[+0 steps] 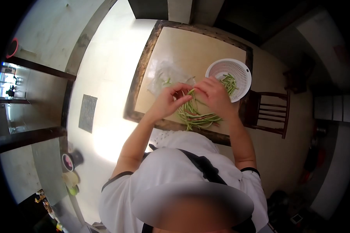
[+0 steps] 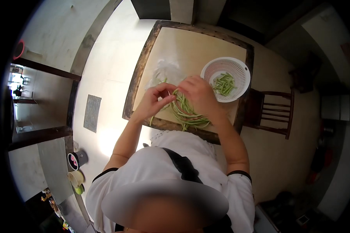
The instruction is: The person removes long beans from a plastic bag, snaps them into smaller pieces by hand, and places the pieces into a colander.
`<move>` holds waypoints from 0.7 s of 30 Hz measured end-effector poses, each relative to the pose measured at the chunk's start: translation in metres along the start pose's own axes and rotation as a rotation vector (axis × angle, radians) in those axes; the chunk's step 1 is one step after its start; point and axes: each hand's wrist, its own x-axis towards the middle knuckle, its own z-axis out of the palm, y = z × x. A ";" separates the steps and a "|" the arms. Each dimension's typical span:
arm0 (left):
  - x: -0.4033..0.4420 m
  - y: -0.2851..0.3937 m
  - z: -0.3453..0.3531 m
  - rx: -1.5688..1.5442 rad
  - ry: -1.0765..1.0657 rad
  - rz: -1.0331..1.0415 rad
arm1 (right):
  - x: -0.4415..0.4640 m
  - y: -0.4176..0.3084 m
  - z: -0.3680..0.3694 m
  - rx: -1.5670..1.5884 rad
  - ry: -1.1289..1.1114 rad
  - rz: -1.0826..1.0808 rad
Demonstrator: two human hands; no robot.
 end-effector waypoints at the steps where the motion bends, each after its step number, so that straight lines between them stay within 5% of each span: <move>1: -0.001 -0.005 -0.001 0.075 0.099 0.022 | 0.000 -0.003 0.010 -0.006 -0.023 -0.049; 5: -0.002 -0.024 -0.002 -0.004 0.332 0.122 | 0.001 -0.012 0.042 0.040 0.065 0.005; 7: -0.001 -0.022 -0.005 -0.104 0.399 0.068 | 0.001 -0.016 0.063 0.397 0.273 0.245; 12: 0.001 -0.020 -0.042 -0.390 0.678 0.093 | -0.003 0.000 0.091 0.536 0.232 0.447; 17: 0.000 -0.022 -0.054 -0.559 0.466 0.135 | 0.009 0.033 0.097 0.291 0.144 0.366; 20: 0.004 -0.014 -0.048 -0.467 0.470 0.148 | 0.005 0.036 0.087 0.246 0.074 0.503; 21: 0.004 -0.011 -0.046 -0.408 0.462 0.144 | -0.001 0.036 0.079 0.544 -0.154 0.688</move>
